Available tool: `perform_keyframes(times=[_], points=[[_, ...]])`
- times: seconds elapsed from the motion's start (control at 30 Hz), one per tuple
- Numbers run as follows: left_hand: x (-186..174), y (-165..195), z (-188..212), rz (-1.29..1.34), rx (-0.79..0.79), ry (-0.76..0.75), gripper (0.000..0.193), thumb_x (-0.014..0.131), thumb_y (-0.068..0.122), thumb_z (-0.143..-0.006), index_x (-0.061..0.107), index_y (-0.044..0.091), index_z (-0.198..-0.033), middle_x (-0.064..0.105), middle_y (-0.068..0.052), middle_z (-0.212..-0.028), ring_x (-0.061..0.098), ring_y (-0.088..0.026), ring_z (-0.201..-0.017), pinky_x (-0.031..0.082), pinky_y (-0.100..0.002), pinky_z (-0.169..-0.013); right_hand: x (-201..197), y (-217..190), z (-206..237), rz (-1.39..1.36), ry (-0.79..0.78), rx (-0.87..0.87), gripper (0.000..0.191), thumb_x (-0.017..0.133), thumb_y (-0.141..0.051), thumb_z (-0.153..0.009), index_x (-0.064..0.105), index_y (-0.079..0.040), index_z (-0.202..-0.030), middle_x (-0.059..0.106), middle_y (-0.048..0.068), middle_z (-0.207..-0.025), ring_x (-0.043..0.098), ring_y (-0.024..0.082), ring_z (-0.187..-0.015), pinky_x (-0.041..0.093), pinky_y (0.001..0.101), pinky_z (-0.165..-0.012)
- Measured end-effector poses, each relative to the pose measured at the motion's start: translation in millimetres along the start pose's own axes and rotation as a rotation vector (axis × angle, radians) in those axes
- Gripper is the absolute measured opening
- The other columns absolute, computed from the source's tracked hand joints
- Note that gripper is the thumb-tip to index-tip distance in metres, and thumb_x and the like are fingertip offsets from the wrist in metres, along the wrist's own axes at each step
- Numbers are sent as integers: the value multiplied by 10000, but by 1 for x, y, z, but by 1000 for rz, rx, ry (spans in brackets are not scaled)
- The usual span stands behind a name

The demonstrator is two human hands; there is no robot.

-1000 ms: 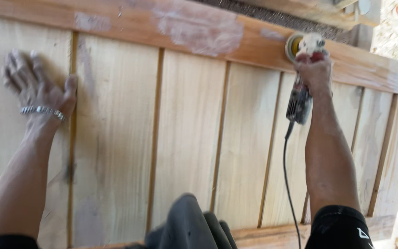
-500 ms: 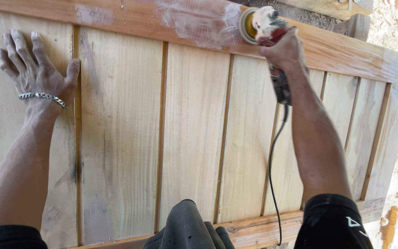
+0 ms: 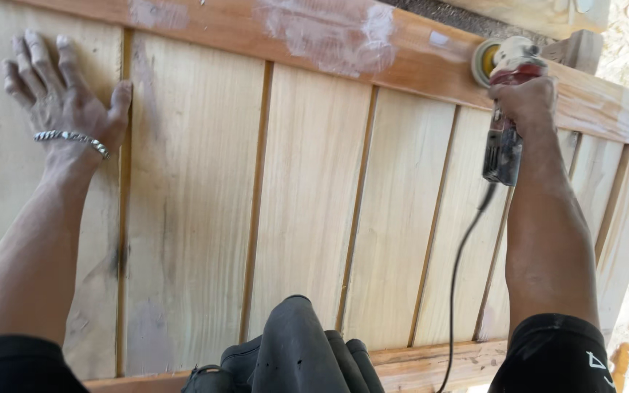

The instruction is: The person uses an angle grinder fitted with a sanding disc to sand a large wooden door panel laid across sawhorses, moving the tool along the frame rails and boards while steadying the panel with the other hand and managing the power cord. They work over different sections of the panel throughout the episode.

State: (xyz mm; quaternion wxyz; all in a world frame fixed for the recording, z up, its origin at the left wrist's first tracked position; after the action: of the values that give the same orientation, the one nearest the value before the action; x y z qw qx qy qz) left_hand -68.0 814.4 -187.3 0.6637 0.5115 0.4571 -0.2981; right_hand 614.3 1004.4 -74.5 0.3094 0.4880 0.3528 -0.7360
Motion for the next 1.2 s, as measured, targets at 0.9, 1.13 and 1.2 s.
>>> perform_keyframes(times=[0.9, 1.13, 1.2], points=[[-11, 6, -4, 22, -28, 29, 978, 560, 623, -1016, 206, 8, -1690, 75, -303, -1740, -2, -440, -1606, -43, -638, -1261, 11, -21, 10, -347, -45, -82, 778, 807, -149, -673, 481, -118, -1379, 679, 86, -1092, 694, 179, -856, 587, 366, -644], [-17, 3, -8, 51, -38, 0, 965, 543, 608, -993, 220, -6, -1664, 72, -300, -1727, -18, -439, -1598, -61, -639, -1251, 83, -155, 88, -463, -267, -284, 560, 776, -136, -758, 631, -82, -1296, 686, 33, -1029, 660, 144, -818, 564, 333, -650], [-18, 3, -10, 61, -32, -4, 961, 541, 607, -994, 219, -10, -1656, 72, -302, -1720, -23, -441, -1591, -62, -644, -1238, 107, -213, 130, -492, -278, -380, 500, 801, -119, -727, 660, -60, -1202, 694, 30, -966, 670, 146, -796, 565, 322, -657]])
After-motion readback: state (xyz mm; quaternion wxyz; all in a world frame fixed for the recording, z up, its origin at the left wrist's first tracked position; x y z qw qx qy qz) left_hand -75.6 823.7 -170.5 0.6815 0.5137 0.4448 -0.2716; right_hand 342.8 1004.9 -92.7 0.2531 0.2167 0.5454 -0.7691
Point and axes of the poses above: each hand's wrist, its own z-axis away from the middle knuckle, its own x-axis out of the palm, y = z × x, the point moved 9 cm from there along -z, towards the middle knuckle
